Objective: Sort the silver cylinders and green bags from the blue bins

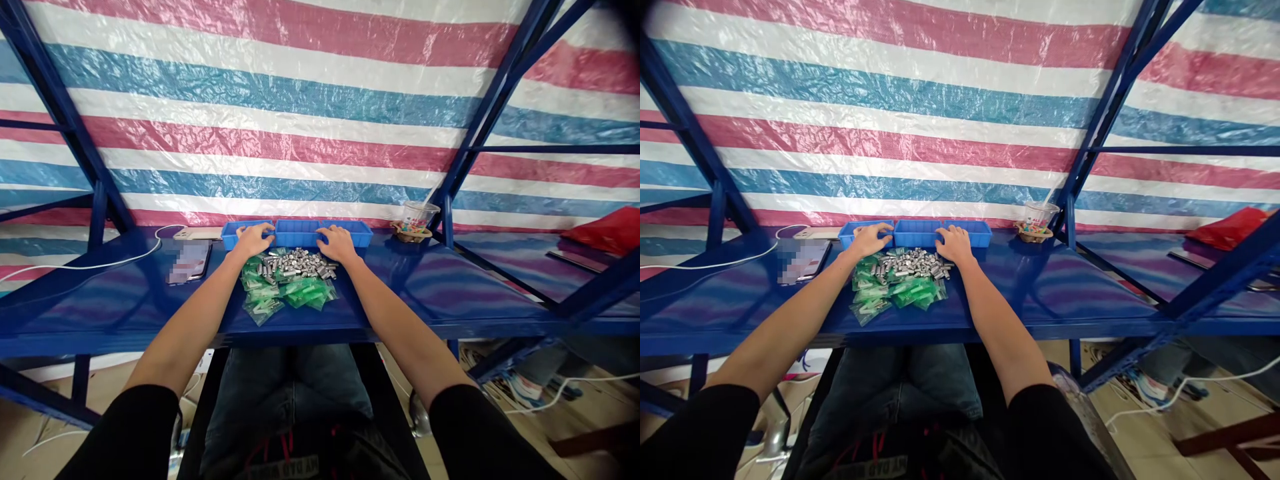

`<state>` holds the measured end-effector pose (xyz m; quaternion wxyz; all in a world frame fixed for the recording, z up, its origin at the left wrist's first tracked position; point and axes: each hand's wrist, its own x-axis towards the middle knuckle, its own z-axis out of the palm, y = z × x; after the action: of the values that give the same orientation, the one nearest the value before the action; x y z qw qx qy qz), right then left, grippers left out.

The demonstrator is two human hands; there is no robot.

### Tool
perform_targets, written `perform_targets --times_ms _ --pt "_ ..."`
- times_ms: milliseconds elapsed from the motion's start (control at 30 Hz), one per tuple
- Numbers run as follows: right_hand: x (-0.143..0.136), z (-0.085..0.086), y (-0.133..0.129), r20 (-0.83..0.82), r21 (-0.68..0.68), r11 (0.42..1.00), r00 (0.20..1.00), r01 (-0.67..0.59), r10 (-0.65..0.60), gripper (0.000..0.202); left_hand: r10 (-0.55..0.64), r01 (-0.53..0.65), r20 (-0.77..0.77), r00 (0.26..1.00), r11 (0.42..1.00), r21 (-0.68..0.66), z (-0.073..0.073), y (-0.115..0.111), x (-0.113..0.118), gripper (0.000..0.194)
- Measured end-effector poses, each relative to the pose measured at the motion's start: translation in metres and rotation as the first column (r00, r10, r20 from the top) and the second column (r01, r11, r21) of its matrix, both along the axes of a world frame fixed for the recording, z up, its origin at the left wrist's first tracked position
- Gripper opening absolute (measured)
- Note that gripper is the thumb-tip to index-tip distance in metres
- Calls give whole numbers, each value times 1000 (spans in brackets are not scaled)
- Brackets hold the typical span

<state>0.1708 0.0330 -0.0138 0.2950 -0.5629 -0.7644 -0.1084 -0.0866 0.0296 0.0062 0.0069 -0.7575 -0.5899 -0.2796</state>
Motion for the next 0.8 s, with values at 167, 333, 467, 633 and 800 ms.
perform_targets --times_ms 167,333,467,633,800 --pt "-4 -4 6 0 30 999 999 -37 37 28 -7 4 -86 996 999 -34 -1 -2 -3 44" --pt "0 -4 12 -3 49 993 994 -108 108 23 -19 8 -166 986 998 -64 0 -2 -3 48" --pt "6 -3 15 -15 80 985 988 -155 156 20 -8 -3 -192 981 998 -58 2 -2 -3 47" --pt "10 -2 14 -48 108 975 979 -192 198 19 -9 2 -189 982 999 -36 1 -7 -3 46" --pt "16 -2 10 -80 119 969 971 -216 226 17 -9 4 -171 985 1000 -27 -1 -16 1 44"
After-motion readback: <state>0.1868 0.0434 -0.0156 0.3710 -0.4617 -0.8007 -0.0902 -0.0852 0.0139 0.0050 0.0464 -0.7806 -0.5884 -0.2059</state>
